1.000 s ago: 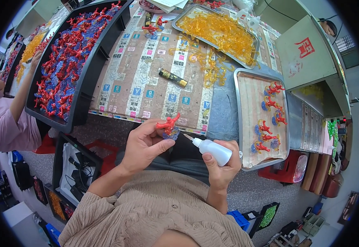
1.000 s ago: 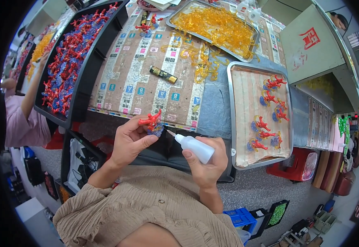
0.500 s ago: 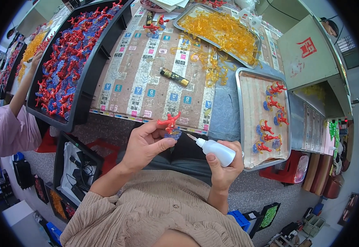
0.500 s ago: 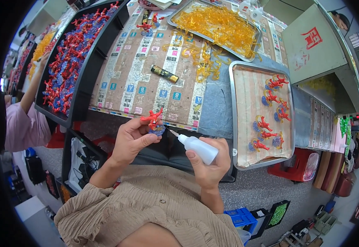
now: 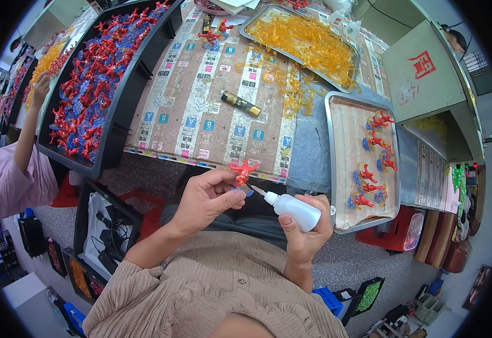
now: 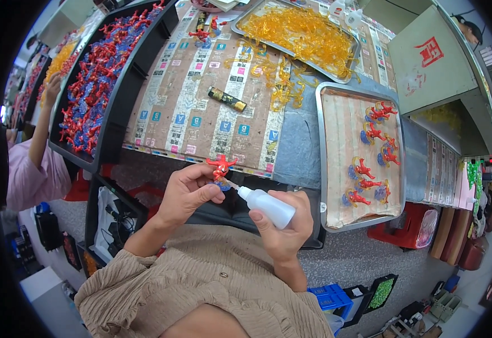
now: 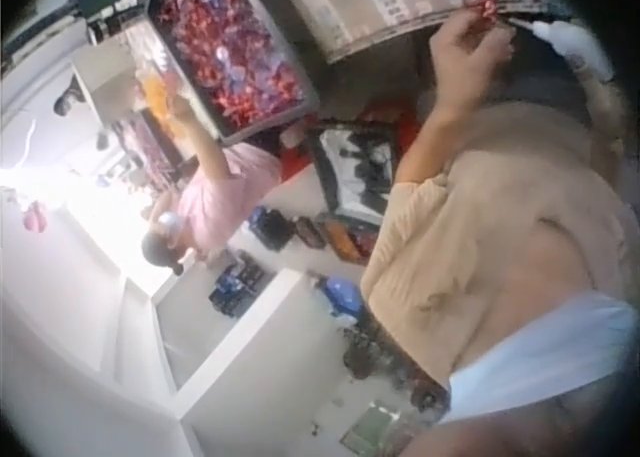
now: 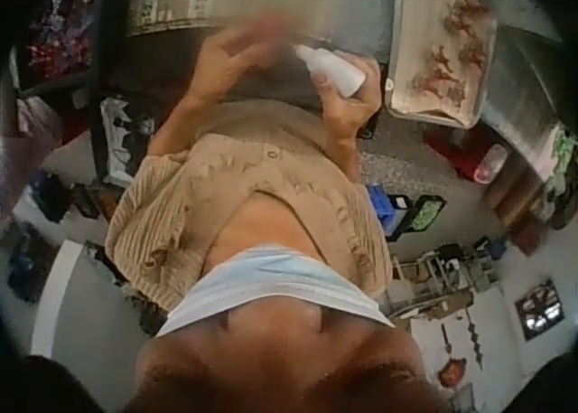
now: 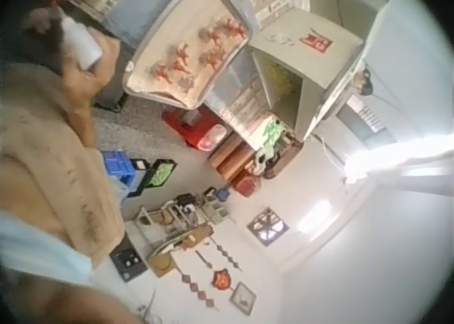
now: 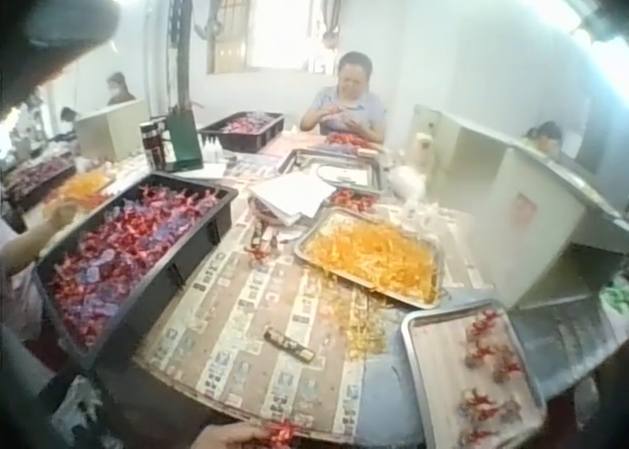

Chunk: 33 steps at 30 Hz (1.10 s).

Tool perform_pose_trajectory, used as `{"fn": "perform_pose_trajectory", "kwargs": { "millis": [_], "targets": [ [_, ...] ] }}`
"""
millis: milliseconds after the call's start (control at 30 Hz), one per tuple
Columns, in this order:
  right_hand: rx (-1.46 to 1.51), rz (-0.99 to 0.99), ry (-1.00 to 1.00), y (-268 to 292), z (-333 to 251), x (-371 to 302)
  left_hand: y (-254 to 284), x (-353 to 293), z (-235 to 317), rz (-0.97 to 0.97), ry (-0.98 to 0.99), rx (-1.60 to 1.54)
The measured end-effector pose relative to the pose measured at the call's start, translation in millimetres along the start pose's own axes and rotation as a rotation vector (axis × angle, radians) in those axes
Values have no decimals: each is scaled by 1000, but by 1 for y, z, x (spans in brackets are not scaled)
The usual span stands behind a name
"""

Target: The person assembles small plastic toy figures by gluing them to circular gold bases with a glue bottle.

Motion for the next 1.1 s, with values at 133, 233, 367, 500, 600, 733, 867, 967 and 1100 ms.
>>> {"fn": "perform_pose_trajectory", "kwargs": {
  "millis": [133, 233, 367, 500, 600, 733, 867, 967, 1100],
  "targets": [
    [-29, -9, 21, 0, 0, 1, -2, 0, 1, 4, -8, 10],
    [-22, -9, 14, -1, 3, 1, -3, -1, 2, 4, -14, 25],
    [-11, -5, 3, -1, 3, 1, -2, 0, 1, 2, -12, 52],
    [-73, -11, 42, 0, -1, 1, 0, 1, -2, 26, -8, 51],
    [-92, -11, 66, 2, -5, 1, 1, 2, -1, 60, -77, 69],
    [-68, 9, 80, 4, -6, -1, 2, -1, 11, 144, -237, 348],
    [-42, 16, 77, 4, -7, -2, 0, -7, 24, 220, -436, 707],
    [-60, 17, 88, 3, -8, -2, -10, -11, 36, 256, -512, 899],
    [-92, 27, 157, 4, -12, -1, -14, -12, 37, 267, -574, 954]
  ]
}}
Point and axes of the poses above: each hand's wrist, its own x-axis towards the middle knuckle, its own y-axis out of the back of the hand, z = x × y, the point moved 6 cm from there along x, towards the middle knuckle, and after that the axes turned 2 degrees about y, right-handed, at the moved point
